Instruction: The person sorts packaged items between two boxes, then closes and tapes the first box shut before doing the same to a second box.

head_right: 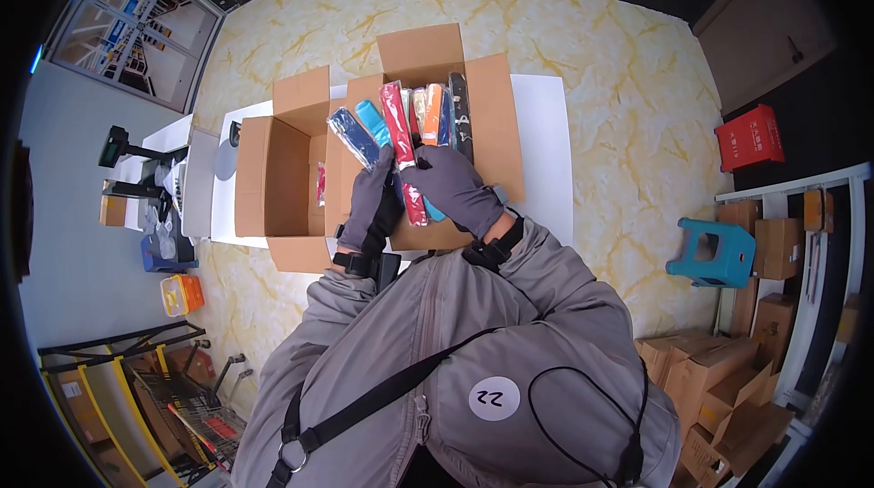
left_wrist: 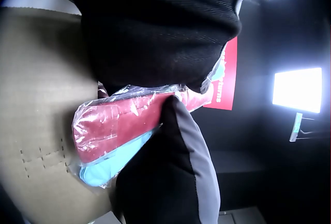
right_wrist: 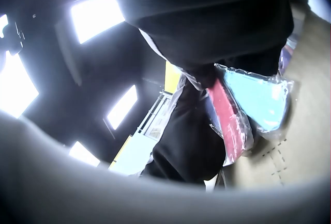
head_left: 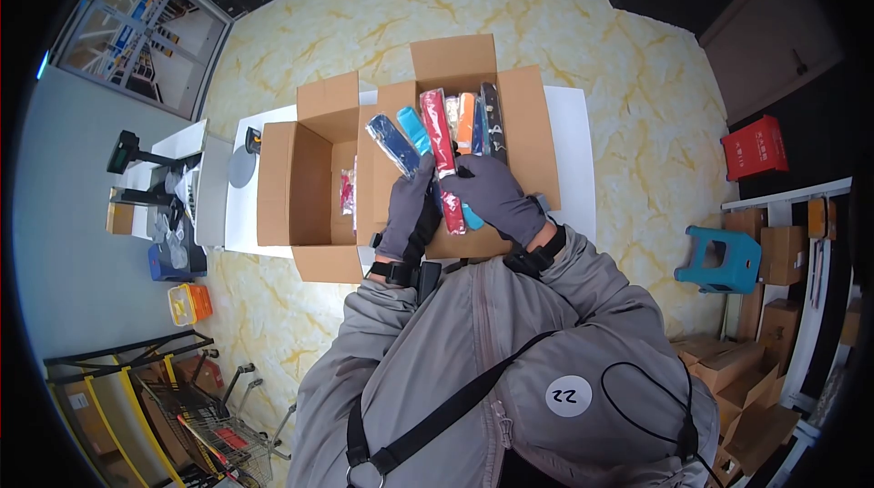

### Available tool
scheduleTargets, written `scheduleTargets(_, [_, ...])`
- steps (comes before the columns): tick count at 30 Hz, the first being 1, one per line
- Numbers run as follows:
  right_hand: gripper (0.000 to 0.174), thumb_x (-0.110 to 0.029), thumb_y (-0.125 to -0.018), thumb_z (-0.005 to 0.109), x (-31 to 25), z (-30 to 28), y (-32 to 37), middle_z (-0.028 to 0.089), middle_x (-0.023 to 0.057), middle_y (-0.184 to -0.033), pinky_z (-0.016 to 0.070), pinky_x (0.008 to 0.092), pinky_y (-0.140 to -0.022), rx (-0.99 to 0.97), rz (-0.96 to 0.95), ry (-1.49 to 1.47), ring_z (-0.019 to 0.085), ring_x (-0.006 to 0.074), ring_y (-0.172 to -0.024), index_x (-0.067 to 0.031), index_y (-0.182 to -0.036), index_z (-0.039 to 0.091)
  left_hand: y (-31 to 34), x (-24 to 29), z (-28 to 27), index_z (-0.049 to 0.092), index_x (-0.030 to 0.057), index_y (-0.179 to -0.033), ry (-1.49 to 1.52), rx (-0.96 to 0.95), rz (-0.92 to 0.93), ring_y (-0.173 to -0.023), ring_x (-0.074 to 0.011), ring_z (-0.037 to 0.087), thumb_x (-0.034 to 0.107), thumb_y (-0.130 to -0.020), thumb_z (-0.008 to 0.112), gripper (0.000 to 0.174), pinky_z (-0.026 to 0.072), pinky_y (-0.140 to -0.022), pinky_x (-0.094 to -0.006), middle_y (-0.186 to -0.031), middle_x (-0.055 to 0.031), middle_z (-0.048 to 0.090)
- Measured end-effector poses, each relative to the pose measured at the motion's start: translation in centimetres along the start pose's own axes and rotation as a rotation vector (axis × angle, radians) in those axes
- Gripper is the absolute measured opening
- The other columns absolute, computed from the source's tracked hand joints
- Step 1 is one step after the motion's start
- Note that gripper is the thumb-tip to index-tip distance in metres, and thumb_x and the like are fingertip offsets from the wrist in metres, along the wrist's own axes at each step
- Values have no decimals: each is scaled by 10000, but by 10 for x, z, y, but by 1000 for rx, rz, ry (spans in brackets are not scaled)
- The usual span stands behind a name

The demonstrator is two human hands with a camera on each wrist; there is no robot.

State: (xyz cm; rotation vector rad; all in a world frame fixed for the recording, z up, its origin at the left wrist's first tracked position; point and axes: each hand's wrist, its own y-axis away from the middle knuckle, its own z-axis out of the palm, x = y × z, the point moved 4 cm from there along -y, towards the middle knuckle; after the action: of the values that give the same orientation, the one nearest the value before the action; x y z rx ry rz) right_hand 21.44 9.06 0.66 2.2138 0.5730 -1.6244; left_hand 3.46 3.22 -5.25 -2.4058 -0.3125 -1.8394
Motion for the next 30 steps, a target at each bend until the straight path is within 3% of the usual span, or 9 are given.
scheduleTargets(2, [344,-301,-969,755,5,-1,-3,767,205,-910,579,427,-782,-10,38,-71,756,336,-835,15,-1103,776,1,2,-1,640,-39,-1440,29,-9,-8,-1104,-175,666,371,-1162,597,496,548,-995,-344,-1281,-90,714])
scheduleTargets(5, [350,-290,-970,751,9,-14,-10,775,205,-948,579,422,-793,185,92,-37,760,343,-862,15,-1142,765,3,26,3,603,-45,-1503,87,-30,-27,-1177,-202,678,359,-1188,533,517,551,-1040,-360,-1363,-118,710])
scheduleTargets(8, [353,-282,-972,741,8,-26,-23,774,208,-964,579,422,-798,239,59,18,759,346,-870,16,-1161,755,2,28,14,518,-45,-1586,914,-69,-252,-1339,-265,658,369,-1208,447,565,525,-1158,-409,-1512,-179,652])
scheduleTargets(12, [346,-268,-974,726,3,-31,-36,773,213,-985,581,427,-815,274,22,114,761,352,-895,16,-1172,746,2,33,17,491,-39,-1601,999,-87,-186,-1459,-316,593,392,-1212,399,587,471,-1247,-457,-1609,-212,572])
scheduleTargets(17, [342,-260,-972,708,7,-28,-44,772,223,-1020,582,439,-842,260,14,213,758,375,-938,11,-1177,742,2,25,13,441,-39,-1630,991,-88,-193,-1479,-343,574,451,-1209,368,650,441,-1274,-478,-1623,-224,551])
scheduleTargets(21, [354,-295,-976,657,5,-30,-44,769,253,-989,584,495,-805,289,31,86,749,437,-920,-10,-1157,763,2,29,10,423,-28,-1643,663,-119,12,-1476,-357,575,499,-1201,360,691,442,-1269,-497,-1616,-234,556])
scheduleTargets(24, [363,-289,-980,678,4,-32,-44,769,246,-1032,582,480,-846,310,54,141,748,427,-959,-2,-1193,743,3,36,14,435,-45,-1624,1132,-63,-214,-1436,-364,608,534,-1193,355,726,482,-1235,-500,-1556,-256,598])
scheduleTargets(30, [369,-296,-990,687,-1,-31,-42,762,255,-1054,577,495,-870,312,77,283,743,435,-990,-8,-1215,738,6,36,11,433,-43,-1627,1169,-124,-159,-1398,-368,629,679,-1149,299,876,491,-1213,-512,-1528,-263,613])
